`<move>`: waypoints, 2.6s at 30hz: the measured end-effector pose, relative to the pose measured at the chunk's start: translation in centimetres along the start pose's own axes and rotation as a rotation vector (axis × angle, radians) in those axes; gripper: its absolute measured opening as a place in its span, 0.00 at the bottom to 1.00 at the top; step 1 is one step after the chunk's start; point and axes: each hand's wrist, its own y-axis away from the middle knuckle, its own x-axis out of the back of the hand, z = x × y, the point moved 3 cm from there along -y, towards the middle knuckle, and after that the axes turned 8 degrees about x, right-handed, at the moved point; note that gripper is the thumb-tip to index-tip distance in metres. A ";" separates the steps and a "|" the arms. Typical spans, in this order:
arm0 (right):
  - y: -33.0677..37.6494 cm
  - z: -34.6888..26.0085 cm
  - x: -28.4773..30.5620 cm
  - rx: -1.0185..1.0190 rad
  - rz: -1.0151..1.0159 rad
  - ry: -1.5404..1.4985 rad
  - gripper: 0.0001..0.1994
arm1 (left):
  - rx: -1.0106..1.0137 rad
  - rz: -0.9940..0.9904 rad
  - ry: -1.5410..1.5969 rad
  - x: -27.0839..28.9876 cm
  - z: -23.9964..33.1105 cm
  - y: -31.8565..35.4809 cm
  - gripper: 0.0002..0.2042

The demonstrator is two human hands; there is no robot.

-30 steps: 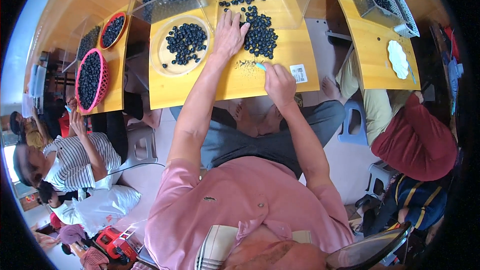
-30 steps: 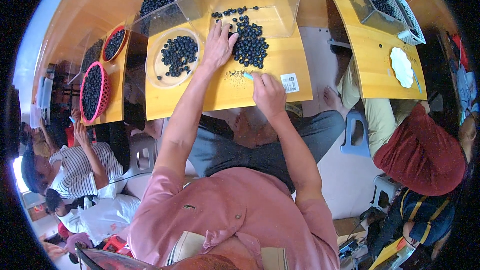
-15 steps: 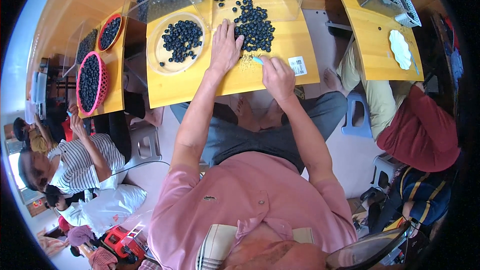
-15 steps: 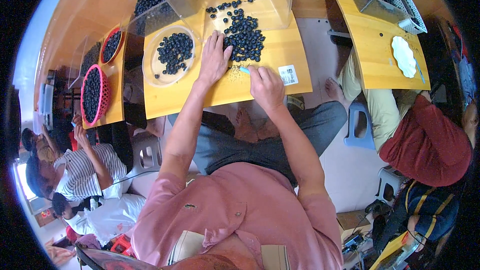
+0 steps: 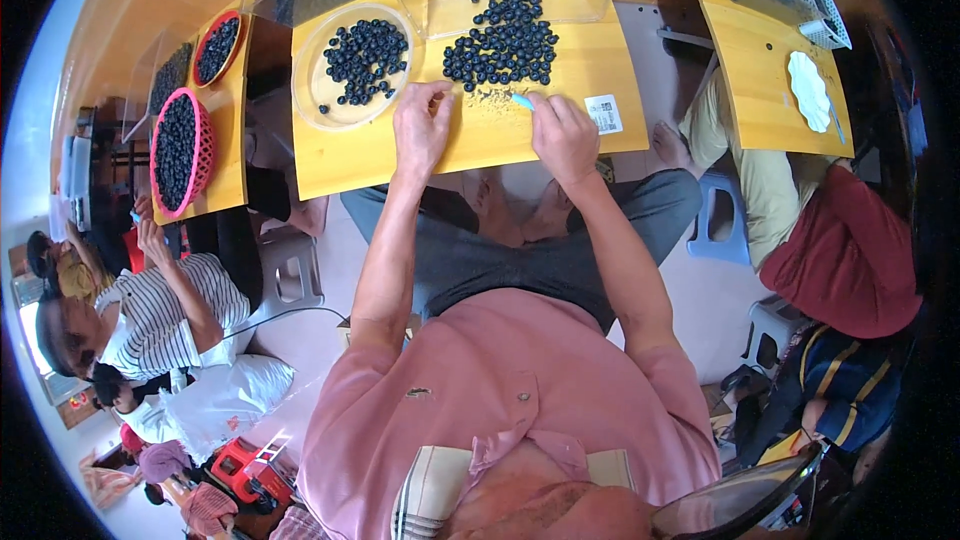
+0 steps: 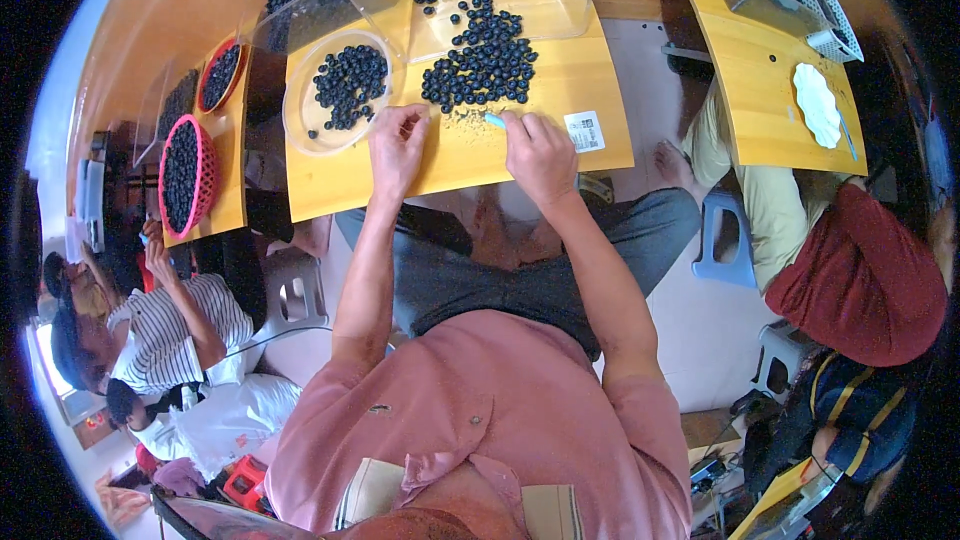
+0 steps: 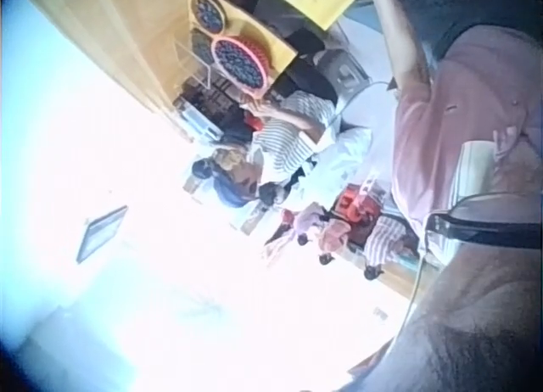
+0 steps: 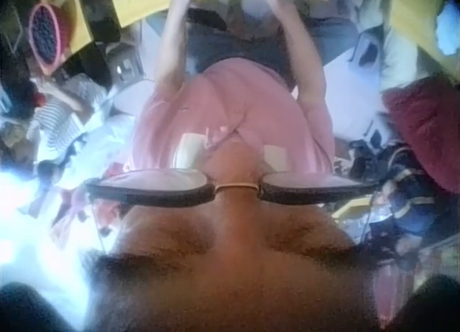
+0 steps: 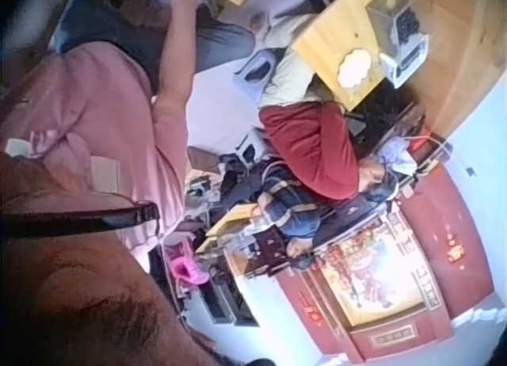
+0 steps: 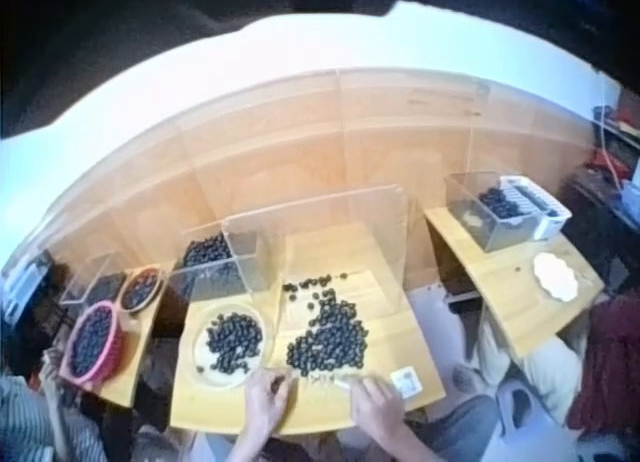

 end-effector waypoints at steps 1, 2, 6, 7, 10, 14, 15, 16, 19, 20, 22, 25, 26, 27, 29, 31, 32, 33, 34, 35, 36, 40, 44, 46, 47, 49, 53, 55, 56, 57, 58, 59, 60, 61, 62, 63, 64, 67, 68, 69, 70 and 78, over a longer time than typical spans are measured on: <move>0.0 0.0 0.0 0.005 0.000 0.005 0.10 | 0.003 0.002 -0.016 -0.4 0.1 -0.1 0.08; 0.0 -0.2 0.0 0.009 -0.003 0.002 0.10 | 0.007 0.005 -0.016 -0.7 0.2 -0.2 0.08; 0.1 -0.1 0.1 -0.009 -0.006 -0.017 0.10 | -0.057 -0.029 -0.140 -2.1 1.6 -1.0 0.11; 0.1 -0.2 0.2 -0.008 0.003 -0.024 0.10 | -0.052 -0.027 -0.169 -2.3 1.7 -1.1 0.11; 0.0 -0.1 0.1 -0.013 -0.005 -0.049 0.10 | -0.064 -0.012 -0.206 -2.4 1.8 -1.2 0.11; 0.1 0.0 0.2 -0.019 -0.010 -0.043 0.10 | 0.158 -0.013 0.091 -2.2 1.8 -0.7 0.12; 0.1 0.0 0.2 -0.017 -0.014 -0.032 0.10 | 0.238 -0.029 0.181 -2.0 1.5 -0.6 0.12; 0.0 -0.1 0.2 -0.015 -0.019 -0.020 0.10 | 0.241 -0.029 0.181 -2.2 1.1 -0.5 0.12; 0.0 -0.1 0.1 -0.008 -0.035 -0.021 0.10 | 0.316 -0.025 0.519 -2.9 0.5 0.1 0.12; 0.0 0.0 0.2 -0.007 -0.039 -0.021 0.10 | 0.253 -0.028 0.483 -3.3 1.0 0.4 0.12; 0.0 0.0 0.2 -0.012 -0.046 -0.021 0.10 | 0.192 -0.033 0.450 -3.9 1.7 0.9 0.13; -0.1 -0.1 0.2 -0.001 -0.027 -0.036 0.11 | 0.256 0.002 0.658 -5.4 2.1 1.6 0.12; -0.1 -0.1 0.1 -0.001 -0.030 -0.035 0.11 | 0.257 0.002 0.659 -5.4 1.9 1.7 0.12; 0.0 0.0 0.1 0.002 -0.021 -0.039 0.11 | 0.214 -0.004 0.562 -5.4 1.9 1.8 0.11; 0.2 0.0 0.0 0.002 -0.016 -0.040 0.11 | 0.173 -0.014 0.468 -5.6 1.8 2.0 0.10; 0.1 -0.1 0.2 0.022 -0.012 -0.035 0.11 | 0.099 0.008 0.443 -5.4 2.4 1.9 0.10; 0.1 -0.1 0.2 0.021 -0.015 -0.034 0.11 | 0.102 0.006 0.444 -5.4 2.6 1.9 0.10; 0.1 -0.1 0.3 0.025 -0.017 -0.032 0.12 | 0.101 -0.022 0.412 -5.3 2.7 2.0 0.11; 0.1 -0.1 0.3 0.030 -0.019 -0.030 0.12 | 0.100 -0.049 0.380 -5.3 2.9 2.0 0.13; 0.1 -0.1 0.3 0.028 -0.022 -0.029 0.12 | 0.102 -0.051 0.381 -5.3 3.1 2.0 0.13; 0.0 -0.2 0.3 0.050 -0.028 -0.027 0.12 | 0.146 -0.060 0.410 -5.3 3.1 2.0 0.13; 0.1 -0.3 0.1 0.085 -0.054 -0.012 0.14 | 0.151 -0.038 0.488 -5.7 2.8 2.1 0.15; 0.1 -0.3 0.0 0.085 -0.067 -0.006 0.14 | 0.126 -0.056 0.478 -5.8 2.8 2.3 0.16; 0.1 -0.4 0.0 0.083 -0.059 -0.033 0.14 | 0.186 -0.118 0.522 -5.9 2.7 2.3 0.16; 0.1 -0.4 0.0 0.081 -0.060 -0.032 0.14 | 0.187 -0.120 0.522 -5.9 2.7 2.3 0.16; 0.0 -0.4 0.1 0.082 -0.054 -0.031 0.15 | 0.233 -0.151 0.548 -6.0 2.6 2.3 0.17; 0.3 -0.2 -0.3 0.094 -0.088 0.007 0.15 | 0.241 -0.144 0.638 -6.1 2.2 2.6 0.18; -0.1 -0.2 -0.2 -0.005 -0.120 0.043 0.15 | 0.264 -0.128 0.694 -6.0 2.1 2.9 0.19; 0.0 -0.1 -0.3 -0.006 -0.120 0.043 0.15 | 0.265 -0.129 0.694 -6.0 2.1 2.9 0.19; 0.0 -0.1 -0.5 0.006 -0.118 0.049 0.15 | 0.257 -0.119 0.710 -5.9 2.1 2.9 0.19; 0.0 -0.1 -0.5 0.017 -0.116 0.054 0.15 | 0.249 -0.109 0.727 -5.9 2.2 2.9 0.20; 0.1 0.0 -0.5 0.017 -0.116 0.055 0.15 | 0.249 -0.109 0.727 -5.9 2.2 2.8 0.20; 0.0 0.0 -0.4 0.021 -0.108 0.052 0.14 | 0.248 -0.107 0.741 -5.9 2.2 2.7 0.20; 0.0 -0.1 -0.4 0.024 -0.099 0.049 0.14 | 0.246 -0.104 0.754 -5.9 2.2 2.6 0.21; 0.0 -0.1 -0.3 0.025 -0.099 0.048 0.14 | 0.246 -0.103 0.754 -5.9 2.3 2.6 0.21; 0.0 -0.1 -0.2 0.023 -0.105 0.044 0.14 | 0.246 -0.104 0.728 -5.9 2.2 2.6 0.21; 0.1 -0.1 -0.2 0.021 -0.110 0.039 0.14 | 0.247 -0.106 0.702 -5.9 2.3 2.7 0.21; 0.4 -0.2 -0.1 0.069 -0.072 0.028 0.15 | 0.227 -0.111 0.695 -6.0 2.1 2.7 0.20; 0.4 -0.1 -0.2 0.070 -0.072 0.027 0.15 | 0.227 -0.110 0.695 -6.1 2.0 2.7 0.20; 0.5 -0.1 -0.2 0.089 -0.060 0.014 0.15 | 0.219 -0.107 0.664 -6.1 2.0 2.7 0.20; 0.5 -0.2 -0.2 0.108 -0.048 0.000 0.16 | 0.211 -0.103 0.633 -6.1 2.0 2.7 0.19; 0.3 -0.1 -0.1 0.088 -0.063 -0.011 0.15 | 0.223 -0.128 0.610 -6.1 2.3 2.6 0.19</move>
